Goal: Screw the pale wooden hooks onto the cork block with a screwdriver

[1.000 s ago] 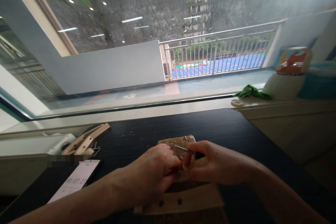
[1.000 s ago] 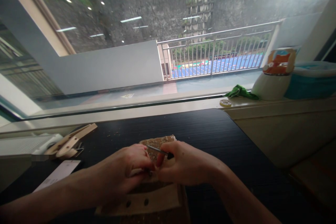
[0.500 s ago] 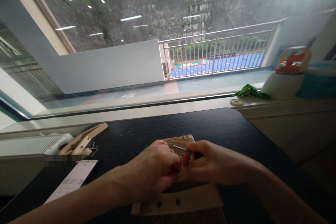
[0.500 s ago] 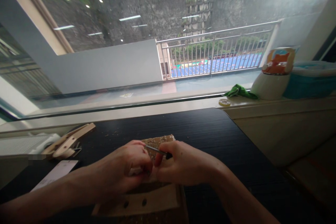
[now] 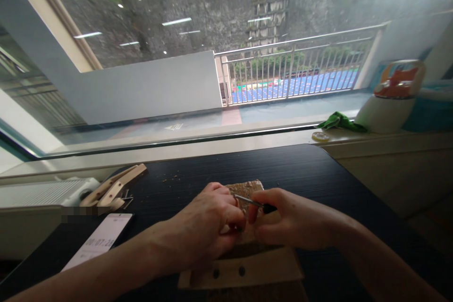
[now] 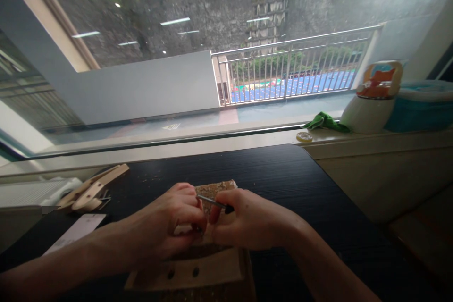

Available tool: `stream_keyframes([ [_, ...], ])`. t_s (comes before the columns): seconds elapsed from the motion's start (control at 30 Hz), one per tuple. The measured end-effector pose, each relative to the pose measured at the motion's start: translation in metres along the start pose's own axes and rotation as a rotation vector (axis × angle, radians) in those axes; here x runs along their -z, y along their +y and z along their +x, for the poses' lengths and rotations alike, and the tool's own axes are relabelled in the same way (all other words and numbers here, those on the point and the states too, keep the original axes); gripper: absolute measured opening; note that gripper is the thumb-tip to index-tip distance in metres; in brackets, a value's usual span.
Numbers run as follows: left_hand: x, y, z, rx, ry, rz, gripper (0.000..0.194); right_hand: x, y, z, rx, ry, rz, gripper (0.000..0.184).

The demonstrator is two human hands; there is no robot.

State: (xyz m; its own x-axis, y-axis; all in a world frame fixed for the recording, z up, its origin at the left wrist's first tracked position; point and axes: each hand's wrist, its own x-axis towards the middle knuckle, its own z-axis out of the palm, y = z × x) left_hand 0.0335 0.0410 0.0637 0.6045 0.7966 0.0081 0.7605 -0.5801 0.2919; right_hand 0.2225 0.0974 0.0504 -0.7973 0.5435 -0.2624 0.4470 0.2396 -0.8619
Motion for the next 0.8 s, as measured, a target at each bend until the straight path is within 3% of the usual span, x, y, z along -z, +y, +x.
stream_keyframes([
  [0.67,-0.004,-0.006,-0.003,0.031,-0.061,-0.051,0.013,0.002,0.001,-0.001,0.007,-0.020,-0.060,0.019],
  [0.8,-0.005,-0.005,-0.003,0.053,-0.050,-0.071,0.011,0.020,0.006,-0.013,0.085,0.063,-0.129,0.042],
])
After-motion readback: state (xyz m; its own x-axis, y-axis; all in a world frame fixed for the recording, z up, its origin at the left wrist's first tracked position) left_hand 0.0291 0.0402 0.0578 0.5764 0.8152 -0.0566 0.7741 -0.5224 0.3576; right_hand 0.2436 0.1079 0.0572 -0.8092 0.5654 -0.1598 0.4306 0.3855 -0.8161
